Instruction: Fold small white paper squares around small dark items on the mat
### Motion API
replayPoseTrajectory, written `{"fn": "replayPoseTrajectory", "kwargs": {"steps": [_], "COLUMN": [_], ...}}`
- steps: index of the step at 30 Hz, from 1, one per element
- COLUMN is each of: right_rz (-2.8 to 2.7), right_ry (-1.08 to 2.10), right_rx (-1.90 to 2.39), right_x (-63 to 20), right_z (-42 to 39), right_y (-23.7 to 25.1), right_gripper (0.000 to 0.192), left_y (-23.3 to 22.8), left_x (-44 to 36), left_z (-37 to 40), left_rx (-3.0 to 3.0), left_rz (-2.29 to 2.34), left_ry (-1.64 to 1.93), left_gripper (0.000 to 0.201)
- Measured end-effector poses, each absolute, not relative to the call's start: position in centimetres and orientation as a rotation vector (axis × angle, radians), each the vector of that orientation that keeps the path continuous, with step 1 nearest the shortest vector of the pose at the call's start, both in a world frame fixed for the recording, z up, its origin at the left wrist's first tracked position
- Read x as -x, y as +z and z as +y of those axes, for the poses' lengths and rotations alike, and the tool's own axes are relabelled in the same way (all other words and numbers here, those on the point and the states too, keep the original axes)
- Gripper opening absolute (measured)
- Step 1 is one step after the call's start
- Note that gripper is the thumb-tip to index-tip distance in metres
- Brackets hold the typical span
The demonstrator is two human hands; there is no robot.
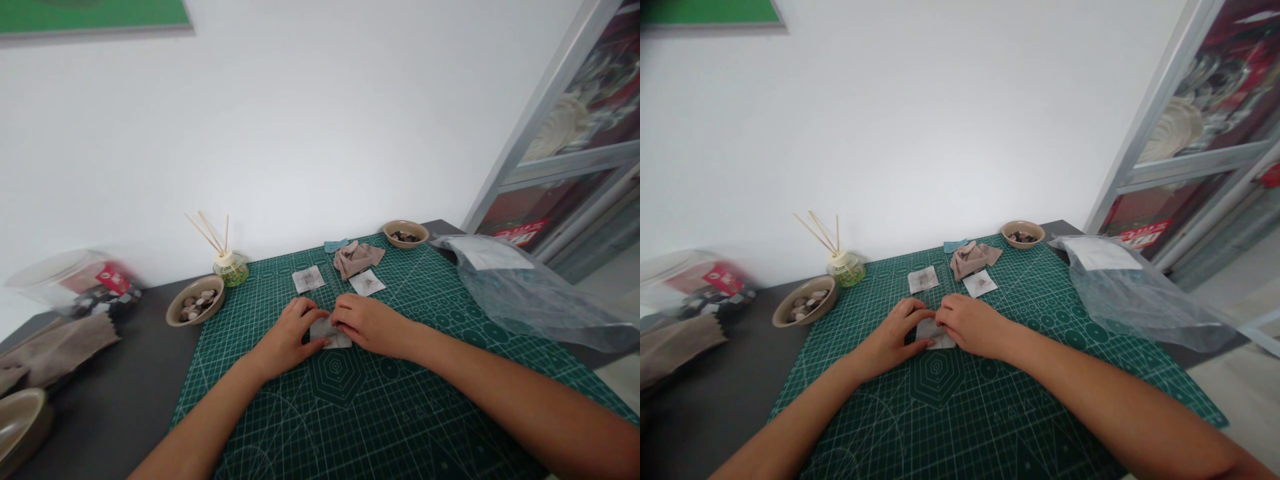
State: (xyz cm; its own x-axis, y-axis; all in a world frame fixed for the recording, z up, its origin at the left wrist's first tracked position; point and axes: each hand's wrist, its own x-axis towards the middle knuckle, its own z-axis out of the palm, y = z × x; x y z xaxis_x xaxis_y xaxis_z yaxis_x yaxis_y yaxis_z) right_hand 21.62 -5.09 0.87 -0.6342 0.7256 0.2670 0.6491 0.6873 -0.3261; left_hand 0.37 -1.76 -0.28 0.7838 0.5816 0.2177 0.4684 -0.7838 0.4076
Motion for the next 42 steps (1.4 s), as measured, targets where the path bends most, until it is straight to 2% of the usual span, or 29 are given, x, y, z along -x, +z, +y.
{"fn": "replayPoseTrajectory", "kwargs": {"steps": [7,13,19,36,42], "right_rz": [-2.566,-2.531,-2.551,-2.536,-2.584], "right_ry": [0.354,0.271,0.361,0.243,0.348], "right_rx": [0.992,1.079,1.024,1.088,1.012], "right_x": [-21.68,-21.68,-21.48,-21.71,-21.55], "right_z": [-5.11,-5.07,-5.26,-5.15,-5.37], "right_y": [1.09,1.04,1.21,1.18,1.4], "right_gripper": [0.01,0.011,0.01,0.011,0.009], "left_y": [-0.24,-0.29,-0.3,-0.22,-0.14], "left_x": [-0.3,-0.31,-0.29,-0.35,-0.35], "left_z": [-1.73,-1.77,-1.76,-1.79,-1.89], "left_rx": [-2.644,-2.646,-2.643,-2.642,-2.643], "left_rz": [0.809,0.803,0.805,0.805,0.806], "left_ry": [0.479,0.493,0.476,0.495,0.486], "left_gripper": [0.034,0.033,0.034,0.034,0.032]}}
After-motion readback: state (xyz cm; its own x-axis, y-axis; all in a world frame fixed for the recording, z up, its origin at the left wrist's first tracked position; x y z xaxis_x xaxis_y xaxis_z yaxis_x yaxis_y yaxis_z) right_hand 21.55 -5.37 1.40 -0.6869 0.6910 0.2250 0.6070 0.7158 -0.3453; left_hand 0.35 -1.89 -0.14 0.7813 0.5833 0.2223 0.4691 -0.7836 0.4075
